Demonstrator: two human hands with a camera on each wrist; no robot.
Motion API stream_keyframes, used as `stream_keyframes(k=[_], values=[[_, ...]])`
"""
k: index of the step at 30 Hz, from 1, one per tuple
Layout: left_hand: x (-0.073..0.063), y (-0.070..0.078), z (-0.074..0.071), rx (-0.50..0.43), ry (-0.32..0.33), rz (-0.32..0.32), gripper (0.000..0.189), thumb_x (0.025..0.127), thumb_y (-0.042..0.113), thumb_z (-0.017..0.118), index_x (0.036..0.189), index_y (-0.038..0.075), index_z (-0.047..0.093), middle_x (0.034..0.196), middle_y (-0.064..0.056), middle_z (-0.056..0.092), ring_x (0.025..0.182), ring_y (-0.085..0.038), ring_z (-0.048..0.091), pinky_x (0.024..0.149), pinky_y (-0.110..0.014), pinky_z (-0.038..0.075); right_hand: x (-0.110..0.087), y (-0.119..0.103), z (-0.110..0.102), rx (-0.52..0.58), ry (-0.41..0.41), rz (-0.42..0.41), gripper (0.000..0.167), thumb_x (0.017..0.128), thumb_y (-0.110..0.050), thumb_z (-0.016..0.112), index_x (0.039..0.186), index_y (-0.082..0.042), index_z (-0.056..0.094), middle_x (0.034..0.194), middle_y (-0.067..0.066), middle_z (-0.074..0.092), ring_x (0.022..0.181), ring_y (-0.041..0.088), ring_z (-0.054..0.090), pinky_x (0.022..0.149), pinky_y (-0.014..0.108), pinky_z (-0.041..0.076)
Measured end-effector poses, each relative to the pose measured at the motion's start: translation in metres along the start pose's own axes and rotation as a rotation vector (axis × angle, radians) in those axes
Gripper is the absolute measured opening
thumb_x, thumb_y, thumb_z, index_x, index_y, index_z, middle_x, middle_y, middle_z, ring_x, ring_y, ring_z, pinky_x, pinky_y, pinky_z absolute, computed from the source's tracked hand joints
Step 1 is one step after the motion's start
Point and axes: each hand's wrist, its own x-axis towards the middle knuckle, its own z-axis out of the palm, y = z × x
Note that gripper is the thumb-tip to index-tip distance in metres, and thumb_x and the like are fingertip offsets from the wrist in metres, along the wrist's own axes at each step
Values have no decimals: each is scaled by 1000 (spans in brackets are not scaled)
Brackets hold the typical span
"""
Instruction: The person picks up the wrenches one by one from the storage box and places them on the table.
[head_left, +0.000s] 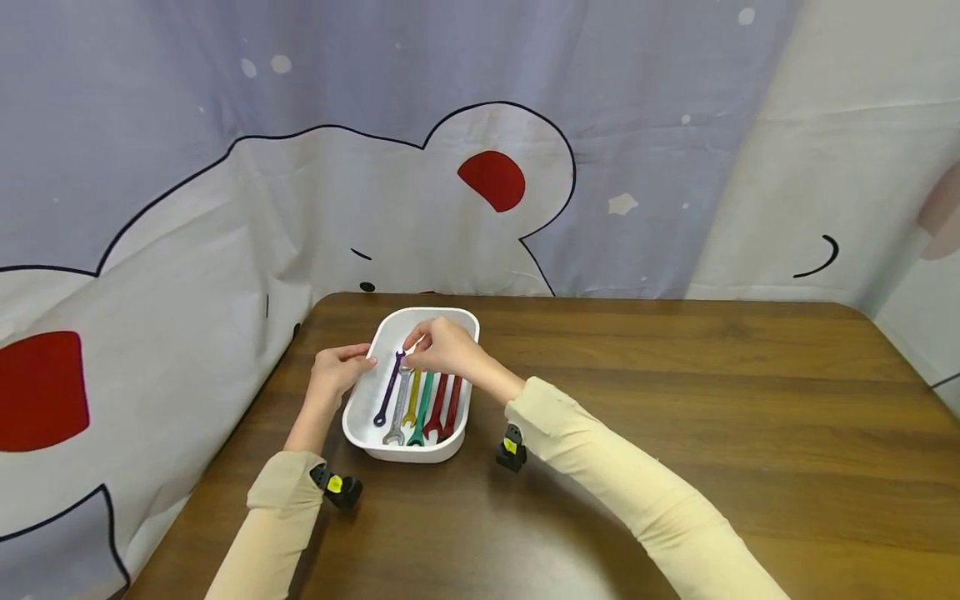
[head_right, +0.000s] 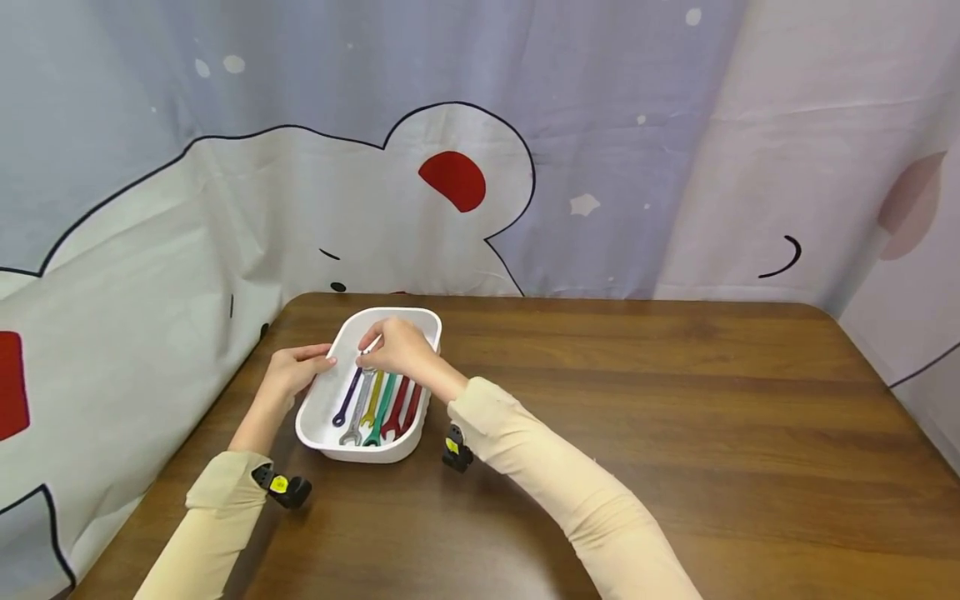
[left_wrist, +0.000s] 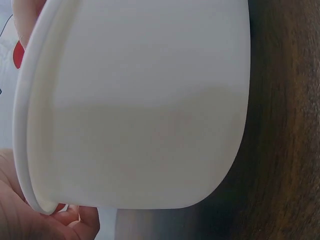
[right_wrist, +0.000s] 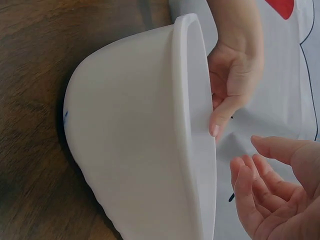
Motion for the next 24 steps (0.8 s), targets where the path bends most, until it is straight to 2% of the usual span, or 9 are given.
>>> stream_keyframes(k=[5,10,14,19,22,24], values=[[2,-2,-1,3,-3,-26,42,90,14,65,131,2,58,127,-22,60,98,-20,62,75,-26,53,3,-1,3,8,-20,51,17,84,-17,74,96,-7,70,76,5,70,56,10,59,50,16,45],[6,-2,-3,-33,-22,-26,44,90,13,66,132,3,57,128,-22,60,87,-14,63,65,-21,50,7,-4,5,-31,-18,88,17,82,-20,76,93,-8,71,68,4,67,60,16,64,48,16,43],[6,0,-3,-48,-29,-27,46,89,13,67,133,3,57,129,-23,58,80,-10,61,61,-19,48,9,-5,7,-53,-38,136,19,82,-22,76,91,-6,73,79,13,72,59,17,64,53,21,50],[6,3,-2,-33,-26,-32,46,88,13,68,132,4,57,130,-22,58,82,-11,61,61,-19,48,13,-8,9,-64,-68,201,18,83,-23,76,88,-5,74,93,15,73,50,7,55,54,20,52],[8,3,-1,-51,-51,-39,46,89,13,67,133,5,56,129,-21,59,82,-11,61,63,-20,49,16,-10,10,-72,-78,232,18,83,-24,76,87,-6,73,95,14,73,54,10,60,50,16,48],[9,3,-2,-65,-75,-50,48,89,14,67,135,5,55,125,-18,63,80,-9,61,64,-20,49,18,-10,10,-67,-82,257,18,82,-23,76,86,-6,73,94,13,73,61,15,65,55,19,52]])
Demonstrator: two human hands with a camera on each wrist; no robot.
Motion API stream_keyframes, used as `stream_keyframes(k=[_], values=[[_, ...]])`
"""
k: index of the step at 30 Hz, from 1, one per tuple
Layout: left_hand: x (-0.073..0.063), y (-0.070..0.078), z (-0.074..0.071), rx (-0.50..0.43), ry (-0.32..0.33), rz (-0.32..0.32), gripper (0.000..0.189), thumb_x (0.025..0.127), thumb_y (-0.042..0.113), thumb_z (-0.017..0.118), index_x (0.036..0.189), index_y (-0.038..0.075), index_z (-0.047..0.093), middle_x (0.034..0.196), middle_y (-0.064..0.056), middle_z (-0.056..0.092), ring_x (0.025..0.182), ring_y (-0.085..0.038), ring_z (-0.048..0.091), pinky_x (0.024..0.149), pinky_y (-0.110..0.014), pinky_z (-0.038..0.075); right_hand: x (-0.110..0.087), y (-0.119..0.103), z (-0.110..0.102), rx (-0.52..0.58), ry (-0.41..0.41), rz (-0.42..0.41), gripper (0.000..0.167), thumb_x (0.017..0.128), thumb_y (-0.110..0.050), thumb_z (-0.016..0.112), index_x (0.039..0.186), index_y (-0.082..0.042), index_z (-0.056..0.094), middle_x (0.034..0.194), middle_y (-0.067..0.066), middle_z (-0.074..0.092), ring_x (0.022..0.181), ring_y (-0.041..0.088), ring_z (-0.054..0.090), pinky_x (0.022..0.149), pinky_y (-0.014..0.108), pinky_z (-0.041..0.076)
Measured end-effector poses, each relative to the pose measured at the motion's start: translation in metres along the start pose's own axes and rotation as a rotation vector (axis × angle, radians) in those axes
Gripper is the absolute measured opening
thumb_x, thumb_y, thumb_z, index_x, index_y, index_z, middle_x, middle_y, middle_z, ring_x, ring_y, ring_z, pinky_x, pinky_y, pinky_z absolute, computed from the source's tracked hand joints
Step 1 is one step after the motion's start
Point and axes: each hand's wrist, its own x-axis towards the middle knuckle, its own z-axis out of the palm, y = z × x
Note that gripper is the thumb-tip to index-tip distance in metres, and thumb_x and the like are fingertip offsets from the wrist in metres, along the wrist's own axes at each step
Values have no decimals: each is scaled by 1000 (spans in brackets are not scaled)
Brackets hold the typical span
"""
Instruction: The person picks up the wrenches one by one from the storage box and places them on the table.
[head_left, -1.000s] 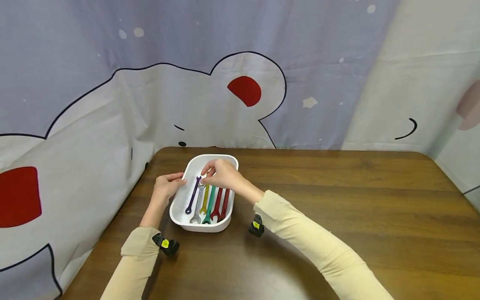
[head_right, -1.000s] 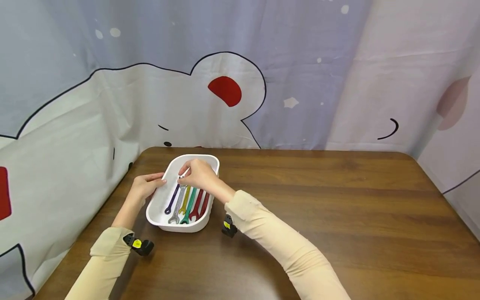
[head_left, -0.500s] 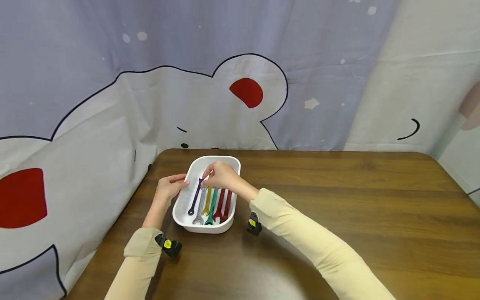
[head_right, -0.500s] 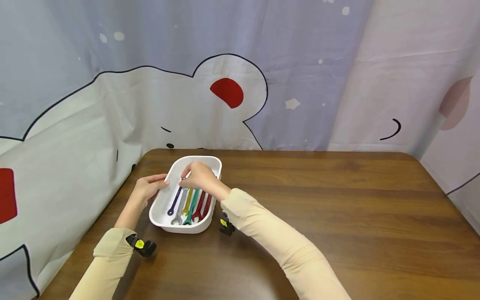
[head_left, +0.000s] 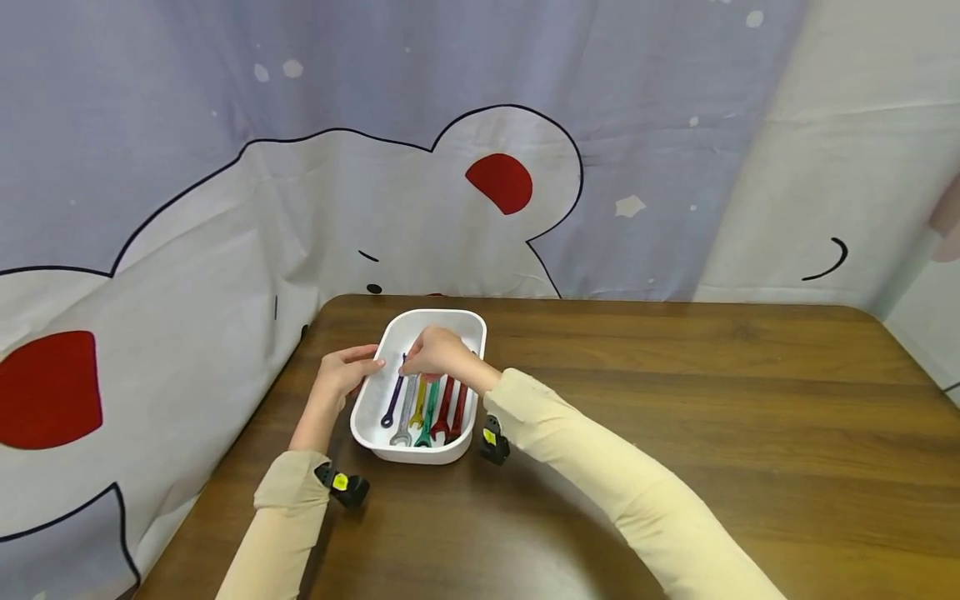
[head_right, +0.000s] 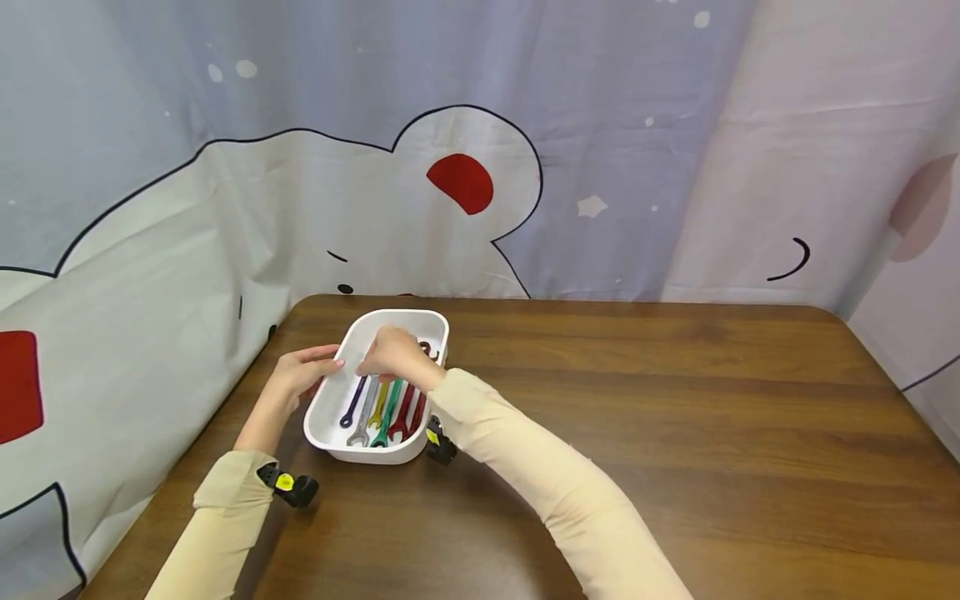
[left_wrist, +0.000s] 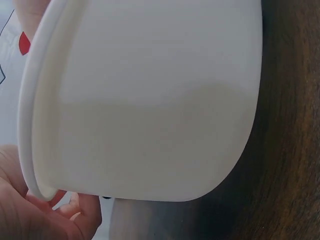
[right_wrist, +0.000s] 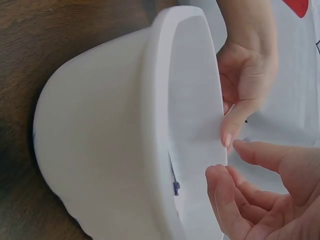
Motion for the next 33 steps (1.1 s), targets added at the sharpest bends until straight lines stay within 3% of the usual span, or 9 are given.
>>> stream_keyframes(k=[5,9,12,16,26,33], values=[[4,-2,-3,-36,-36,-24,50,88,15,68,136,6,54,97,-1,71,72,-4,61,63,-21,50,8,0,5,45,0,64,17,80,-22,78,81,-5,73,86,11,73,68,19,69,73,31,58],[4,-3,-4,-104,-76,-28,53,88,11,68,137,3,51,83,7,69,68,-3,63,62,-22,53,14,2,11,79,-6,91,20,78,-21,79,71,-4,69,76,11,70,67,21,69,73,33,58],[4,-4,-4,-139,-92,-38,54,88,11,68,138,2,49,82,7,69,68,-3,63,63,-23,55,18,0,15,118,-33,107,26,79,-19,78,63,-5,62,65,7,63,59,18,65,73,32,58],[4,-4,-5,-135,-66,-46,54,87,13,70,137,3,52,79,8,68,67,-2,62,62,-21,54,23,-5,16,188,-83,143,30,81,-17,76,61,-6,57,62,2,54,51,11,55,76,30,58],[5,-3,-4,-113,-35,-47,52,87,13,70,135,3,54,72,13,64,66,0,61,59,-18,52,31,-6,17,212,-124,202,29,85,-10,70,62,-7,52,64,4,55,57,12,56,81,28,56],[5,-5,-3,-127,-40,-37,52,87,12,69,136,2,53,69,15,62,66,0,60,59,-18,52,40,1,17,376,-194,224,19,85,5,60,67,0,53,65,8,57,59,13,56,91,32,53]])
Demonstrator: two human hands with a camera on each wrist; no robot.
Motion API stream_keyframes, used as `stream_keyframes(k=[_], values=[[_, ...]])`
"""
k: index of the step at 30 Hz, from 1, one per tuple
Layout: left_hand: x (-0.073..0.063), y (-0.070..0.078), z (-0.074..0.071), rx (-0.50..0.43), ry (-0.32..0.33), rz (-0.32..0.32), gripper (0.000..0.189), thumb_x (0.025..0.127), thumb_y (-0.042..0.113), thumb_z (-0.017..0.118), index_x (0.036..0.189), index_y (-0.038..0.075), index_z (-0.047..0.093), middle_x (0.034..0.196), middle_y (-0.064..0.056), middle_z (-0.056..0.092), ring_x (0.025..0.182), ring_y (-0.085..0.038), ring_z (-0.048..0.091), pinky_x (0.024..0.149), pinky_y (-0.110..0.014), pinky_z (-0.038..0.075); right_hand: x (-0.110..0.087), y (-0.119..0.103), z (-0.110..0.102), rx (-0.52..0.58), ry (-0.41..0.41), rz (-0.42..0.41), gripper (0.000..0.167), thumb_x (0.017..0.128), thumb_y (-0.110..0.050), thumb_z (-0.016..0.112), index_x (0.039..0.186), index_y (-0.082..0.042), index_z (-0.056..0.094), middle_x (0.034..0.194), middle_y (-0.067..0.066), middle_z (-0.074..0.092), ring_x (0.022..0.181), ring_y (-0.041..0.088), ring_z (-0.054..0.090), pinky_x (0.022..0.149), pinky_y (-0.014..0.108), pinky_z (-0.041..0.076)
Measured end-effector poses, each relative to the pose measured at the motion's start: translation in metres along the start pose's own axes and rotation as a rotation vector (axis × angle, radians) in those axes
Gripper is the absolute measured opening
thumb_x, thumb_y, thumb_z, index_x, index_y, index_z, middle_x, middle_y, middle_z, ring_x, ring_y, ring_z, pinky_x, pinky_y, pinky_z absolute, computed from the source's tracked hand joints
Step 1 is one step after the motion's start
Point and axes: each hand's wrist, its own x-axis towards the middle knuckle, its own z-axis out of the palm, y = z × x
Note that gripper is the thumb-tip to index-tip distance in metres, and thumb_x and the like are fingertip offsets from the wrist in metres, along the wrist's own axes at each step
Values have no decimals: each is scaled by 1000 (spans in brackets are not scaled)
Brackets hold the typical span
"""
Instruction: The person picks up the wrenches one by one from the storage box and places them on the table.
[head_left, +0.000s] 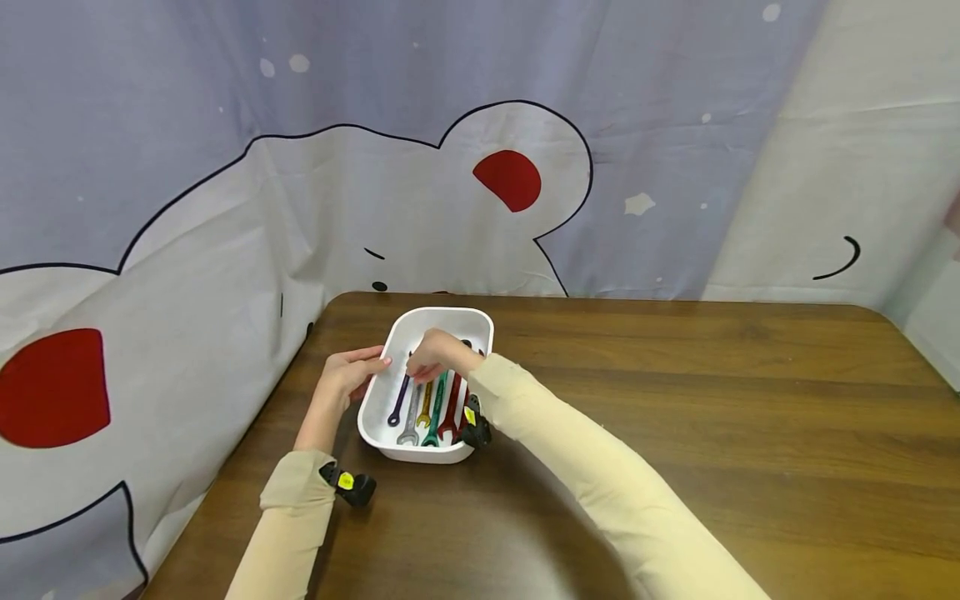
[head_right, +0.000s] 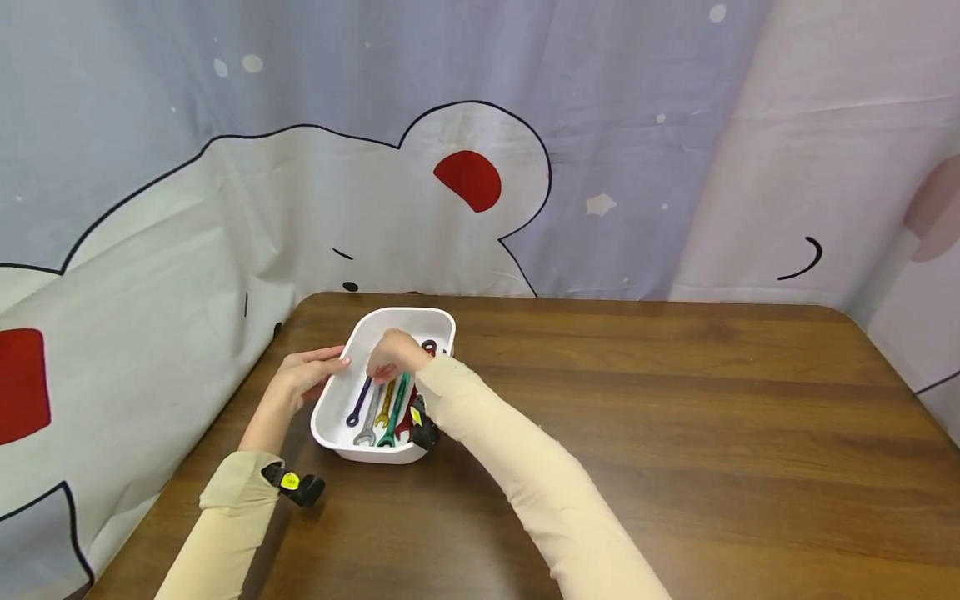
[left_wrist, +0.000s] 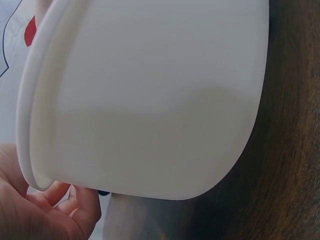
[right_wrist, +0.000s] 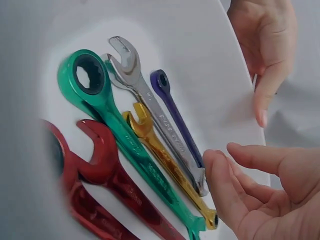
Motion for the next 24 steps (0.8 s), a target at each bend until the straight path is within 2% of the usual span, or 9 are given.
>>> stream_keyframes(k=[6,9,11,14,16,17,19,22,24], values=[[-1,0,0,-5,3,-6,51,87,12,69,135,2,54,67,15,62,63,1,59,57,-17,51,5,0,-4,23,-39,44,14,86,2,63,73,2,60,73,11,64,63,14,61,90,29,54],[-2,0,-1,-5,-5,-5,52,87,13,69,135,2,53,67,15,63,63,1,59,57,-17,51,10,-4,-2,-20,8,95,7,86,-2,66,81,3,64,79,11,67,67,14,66,78,26,57],[-2,-1,-1,-4,-3,-8,52,87,13,69,135,2,54,67,15,62,63,1,59,57,-17,51,40,2,-2,-20,2,134,8,84,-3,69,80,2,65,77,11,67,64,15,67,66,24,57],[-2,-2,-2,-9,-5,-7,52,86,12,70,135,2,54,67,14,63,63,0,60,58,-18,51,76,10,-1,-10,4,157,11,78,-3,74,79,3,65,74,12,67,63,18,68,57,26,56],[-1,-2,-2,-6,3,-8,51,86,12,70,134,2,55,67,14,62,63,0,59,58,-17,51,96,16,-2,21,-35,144,12,77,-1,74,81,6,66,79,16,67,69,23,70,63,29,58],[-2,-2,-2,-5,3,-7,51,86,12,70,134,2,55,68,14,63,64,0,59,58,-18,51,88,12,0,-4,-9,148,13,78,-2,74,85,6,66,83,16,68,73,23,71,66,29,58],[-2,-2,-2,-3,6,-6,51,86,12,70,134,2,55,68,13,63,64,0,59,58,-18,51,94,9,2,6,-11,164,15,78,-2,74,88,7,66,86,17,68,76,24,71,68,29,58],[-2,-2,-2,2,7,-3,51,86,13,70,134,2,55,71,12,64,65,0,59,59,-18,51,139,18,7,25,-39,224,16,82,-5,73,93,5,67,91,15,68,78,24,70,68,28,58],[-2,-2,-2,4,7,0,51,86,13,70,134,2,55,74,11,64,67,0,60,60,-18,51,201,35,9,64,-76,262,18,78,-5,77,90,4,68,88,15,69,74,25,70,63,29,58]])
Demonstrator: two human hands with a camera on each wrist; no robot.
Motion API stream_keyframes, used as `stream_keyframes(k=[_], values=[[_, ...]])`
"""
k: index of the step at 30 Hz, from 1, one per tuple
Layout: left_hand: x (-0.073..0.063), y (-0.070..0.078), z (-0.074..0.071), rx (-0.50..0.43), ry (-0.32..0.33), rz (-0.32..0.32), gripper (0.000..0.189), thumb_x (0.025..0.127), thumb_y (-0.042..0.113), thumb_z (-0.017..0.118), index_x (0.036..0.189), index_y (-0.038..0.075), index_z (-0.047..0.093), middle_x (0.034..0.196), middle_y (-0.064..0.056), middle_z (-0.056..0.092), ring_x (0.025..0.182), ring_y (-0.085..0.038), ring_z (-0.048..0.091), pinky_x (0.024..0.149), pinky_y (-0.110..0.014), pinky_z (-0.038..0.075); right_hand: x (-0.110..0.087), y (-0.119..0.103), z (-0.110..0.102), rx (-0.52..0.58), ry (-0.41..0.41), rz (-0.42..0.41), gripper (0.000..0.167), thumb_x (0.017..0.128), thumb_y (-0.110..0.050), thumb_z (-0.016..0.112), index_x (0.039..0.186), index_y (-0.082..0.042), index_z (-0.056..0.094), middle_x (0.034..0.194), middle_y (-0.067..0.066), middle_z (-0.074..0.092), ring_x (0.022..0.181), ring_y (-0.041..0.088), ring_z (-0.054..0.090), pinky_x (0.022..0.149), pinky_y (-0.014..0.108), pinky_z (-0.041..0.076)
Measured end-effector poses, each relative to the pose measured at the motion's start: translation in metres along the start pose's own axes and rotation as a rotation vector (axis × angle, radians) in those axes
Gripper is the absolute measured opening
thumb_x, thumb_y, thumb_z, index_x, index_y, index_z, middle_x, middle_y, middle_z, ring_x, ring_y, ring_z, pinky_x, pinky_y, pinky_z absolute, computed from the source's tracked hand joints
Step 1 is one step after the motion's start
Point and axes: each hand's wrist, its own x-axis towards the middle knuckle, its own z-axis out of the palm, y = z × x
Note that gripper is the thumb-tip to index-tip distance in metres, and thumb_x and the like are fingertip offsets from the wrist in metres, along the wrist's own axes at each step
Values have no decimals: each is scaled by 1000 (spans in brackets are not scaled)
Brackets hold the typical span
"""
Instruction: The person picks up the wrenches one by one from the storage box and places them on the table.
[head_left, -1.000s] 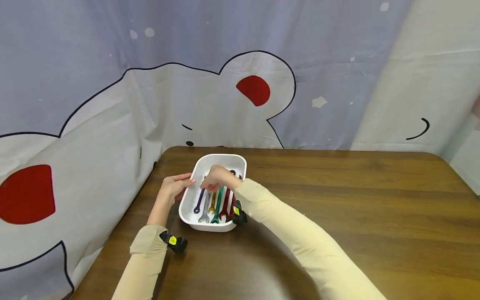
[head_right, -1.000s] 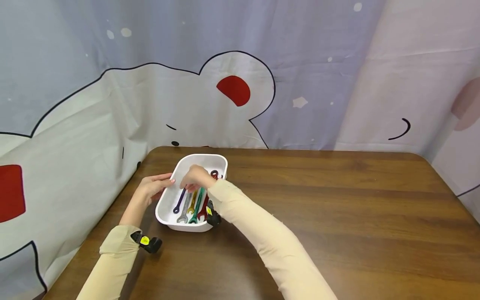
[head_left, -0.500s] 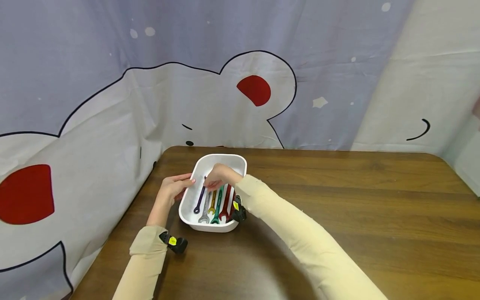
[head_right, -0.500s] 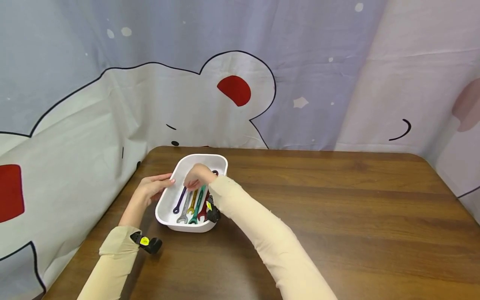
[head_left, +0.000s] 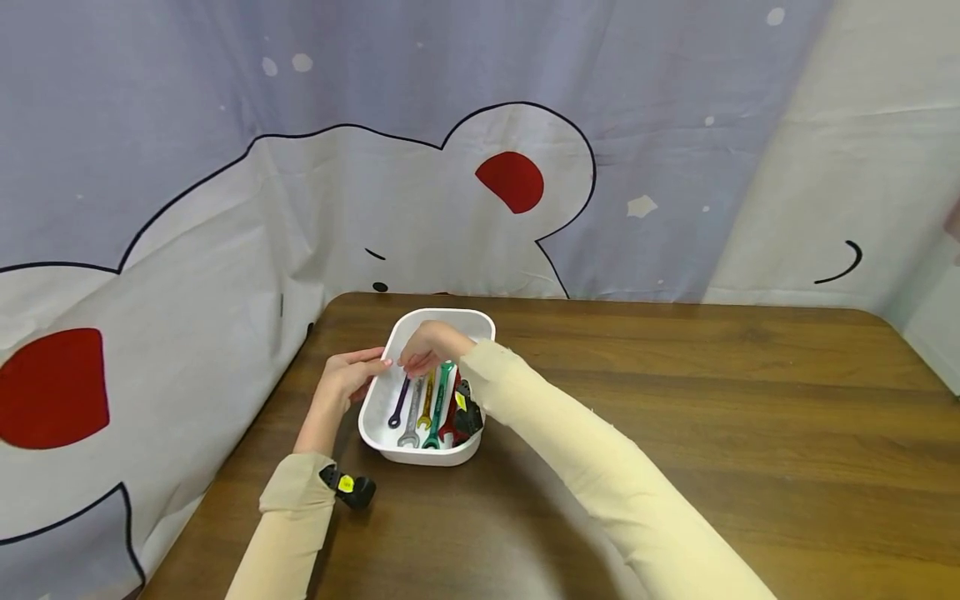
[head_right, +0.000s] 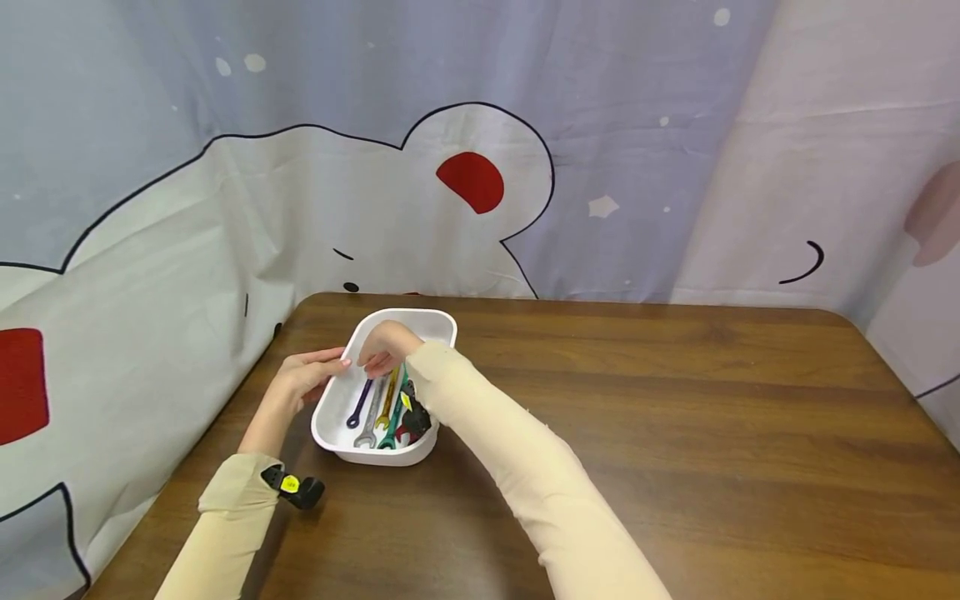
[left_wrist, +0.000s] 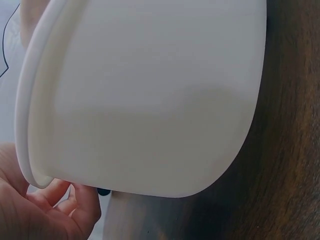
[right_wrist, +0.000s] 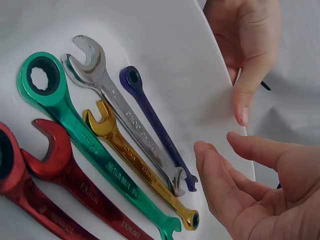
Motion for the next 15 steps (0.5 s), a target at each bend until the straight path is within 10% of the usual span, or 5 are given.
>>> stream_keyframes(k=[3,6,15], values=[[-1,1,0,14,5,4,51,86,14,70,133,2,56,78,9,65,68,0,60,61,-19,51,80,5,-3,-3,-15,20,19,74,-6,80,89,1,70,88,15,70,74,26,70,62,33,58],[-1,2,0,17,9,12,50,86,14,70,133,2,56,81,8,67,69,-1,60,62,-19,52,104,10,-4,-5,-26,30,20,72,-5,81,89,1,72,88,16,71,76,27,71,65,35,58],[-2,1,1,20,9,34,49,87,13,69,133,1,56,93,2,70,73,-1,60,63,-18,52,-35,3,7,-72,80,14,14,85,-6,70,95,4,70,91,17,71,74,24,71,66,29,58]])
